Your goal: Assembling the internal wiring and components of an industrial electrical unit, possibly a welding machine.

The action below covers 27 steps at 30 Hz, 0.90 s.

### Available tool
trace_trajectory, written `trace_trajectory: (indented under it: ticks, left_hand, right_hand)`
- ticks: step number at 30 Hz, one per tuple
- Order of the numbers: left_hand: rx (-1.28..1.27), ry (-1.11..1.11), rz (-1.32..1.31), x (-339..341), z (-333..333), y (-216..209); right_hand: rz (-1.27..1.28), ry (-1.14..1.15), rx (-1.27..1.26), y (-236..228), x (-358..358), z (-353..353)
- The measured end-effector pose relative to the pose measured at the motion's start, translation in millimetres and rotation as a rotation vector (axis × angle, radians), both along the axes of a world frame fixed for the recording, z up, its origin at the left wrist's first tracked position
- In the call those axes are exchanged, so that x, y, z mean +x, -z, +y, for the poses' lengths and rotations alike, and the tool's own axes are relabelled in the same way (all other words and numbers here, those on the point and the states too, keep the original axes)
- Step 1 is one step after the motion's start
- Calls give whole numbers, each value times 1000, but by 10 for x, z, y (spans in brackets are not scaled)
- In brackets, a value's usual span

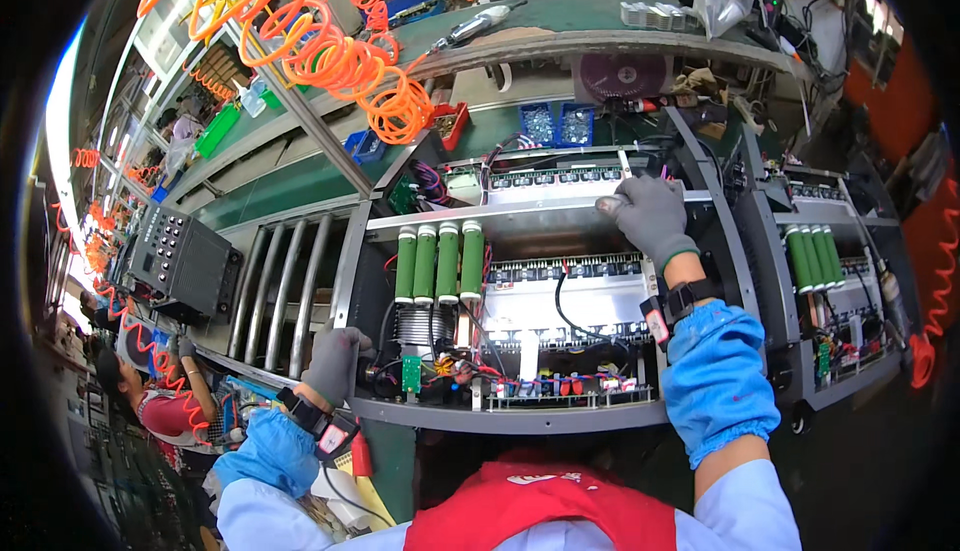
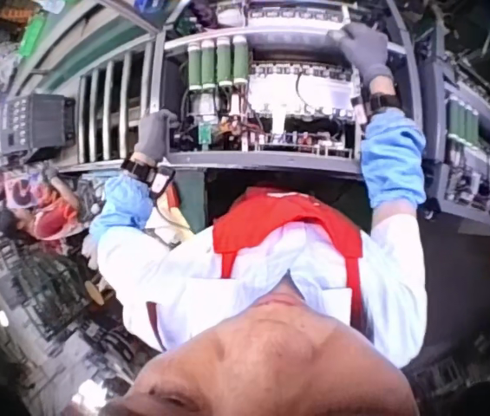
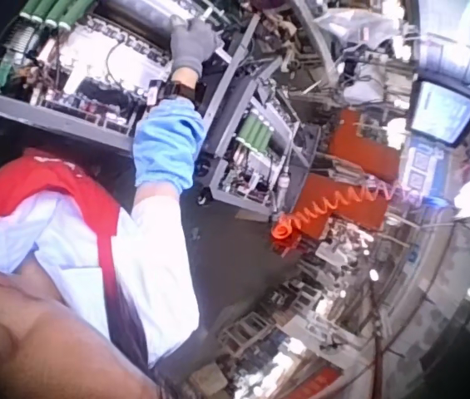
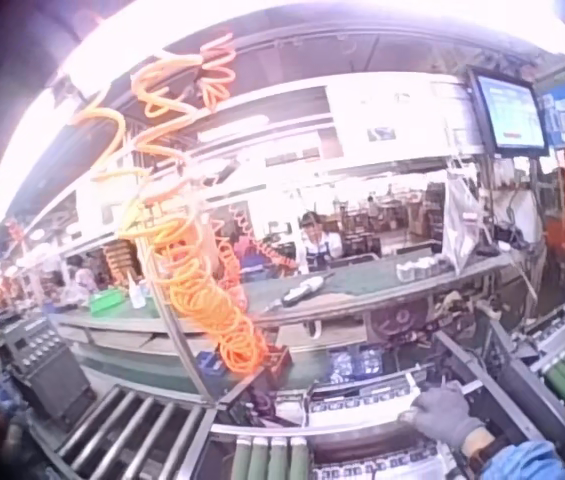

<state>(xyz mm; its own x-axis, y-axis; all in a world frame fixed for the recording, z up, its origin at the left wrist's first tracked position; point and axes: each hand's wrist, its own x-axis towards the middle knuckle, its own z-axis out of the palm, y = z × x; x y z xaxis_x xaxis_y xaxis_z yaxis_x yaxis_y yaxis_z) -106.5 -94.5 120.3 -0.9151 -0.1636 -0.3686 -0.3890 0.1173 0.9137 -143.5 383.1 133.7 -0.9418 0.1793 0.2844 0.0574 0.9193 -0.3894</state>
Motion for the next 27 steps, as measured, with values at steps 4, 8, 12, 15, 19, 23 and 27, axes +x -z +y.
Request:
trace_trajectory:
  ticks: [4,8,12,15,19,23,27]
  left_hand:
    - [-12,-47,-65,106,100,-169]
    - [-409,308,145,194,-30,-102]
    - [0,62,-62,142,157,-272]
    - [-1042,254,604,229,182,-372]
    - [-980,890,687,677,728,-847]
    - [-930,1506,802,864,926,-376]
    - [-1156,1463,667,856,634,-266]
  right_hand:
    - [-17,11,72,68,16,-37]
    - [-31,11,76,76,63,8]
    - [61,3,88,147,67,57]
    - [-2,-104,242,-152,303,-96]
    - [-428,-430,12,-1012,1467,-628]
    - [-817,-343,335,-509,2441,-246]
    - [-166,-171,374,105,2553,-126]
